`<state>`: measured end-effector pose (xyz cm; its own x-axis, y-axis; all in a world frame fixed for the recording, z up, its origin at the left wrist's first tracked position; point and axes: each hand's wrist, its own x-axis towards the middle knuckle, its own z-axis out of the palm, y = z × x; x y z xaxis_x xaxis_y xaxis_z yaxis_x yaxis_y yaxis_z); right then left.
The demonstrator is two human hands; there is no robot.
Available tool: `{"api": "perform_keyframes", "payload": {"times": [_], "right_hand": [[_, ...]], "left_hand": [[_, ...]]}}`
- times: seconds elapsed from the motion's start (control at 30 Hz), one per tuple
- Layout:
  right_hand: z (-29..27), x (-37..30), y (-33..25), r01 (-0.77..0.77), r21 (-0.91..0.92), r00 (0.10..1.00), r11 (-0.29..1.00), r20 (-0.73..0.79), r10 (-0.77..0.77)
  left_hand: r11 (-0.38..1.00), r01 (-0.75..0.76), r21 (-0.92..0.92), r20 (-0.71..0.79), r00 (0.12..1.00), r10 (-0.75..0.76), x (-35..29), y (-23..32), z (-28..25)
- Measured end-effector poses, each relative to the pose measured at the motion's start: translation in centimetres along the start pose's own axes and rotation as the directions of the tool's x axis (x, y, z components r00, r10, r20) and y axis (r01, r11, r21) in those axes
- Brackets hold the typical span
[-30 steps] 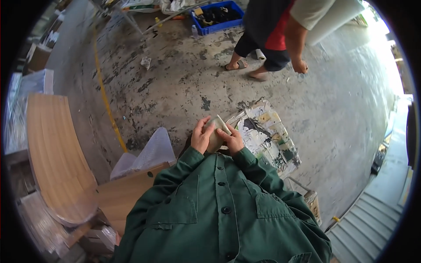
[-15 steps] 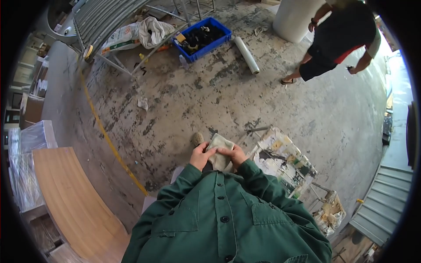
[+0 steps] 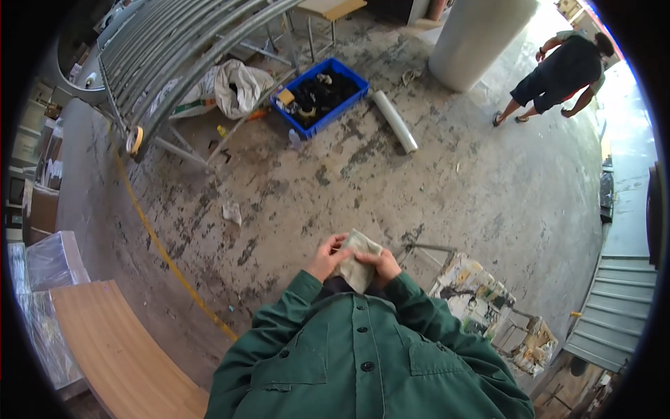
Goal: The recorder cleans wooden furniture panels using a cloth and liquid, inspects the edges, and moves panels within a workshop environment.
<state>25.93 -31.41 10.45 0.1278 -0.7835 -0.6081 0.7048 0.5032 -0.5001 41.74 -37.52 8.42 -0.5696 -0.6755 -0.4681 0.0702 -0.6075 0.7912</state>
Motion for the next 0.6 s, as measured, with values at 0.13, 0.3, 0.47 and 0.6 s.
{"api": "perform_keyframes", "payload": {"times": [0.13,0.3,0.47,0.6], "right_hand": [[-1.4,0.9,-2.8,-0.001,0.153,0.999,0.988,-0.047,0.008],[-3.7,4.5,-7.3,0.016,0.243,0.998,0.97,-0.066,0.0],[-4.7,12.2,-16.1,0.025,0.221,0.999,0.975,-0.028,-0.02],[-2.9,18.5,-27.2,-0.015,0.164,1.0,0.986,0.019,0.012]], "left_hand": [[0.998,0.05,-0.043,0.12,0.992,-0.044,4.1,0.5,1.9],[0.976,0.119,0.184,0.122,0.982,-0.143,9.3,1.8,2.5],[0.988,0.154,0.009,0.092,0.984,-0.154,19.1,7.4,3.6],[0.953,0.226,-0.201,-0.165,0.951,-0.26,27.0,13.1,3.9]]}}
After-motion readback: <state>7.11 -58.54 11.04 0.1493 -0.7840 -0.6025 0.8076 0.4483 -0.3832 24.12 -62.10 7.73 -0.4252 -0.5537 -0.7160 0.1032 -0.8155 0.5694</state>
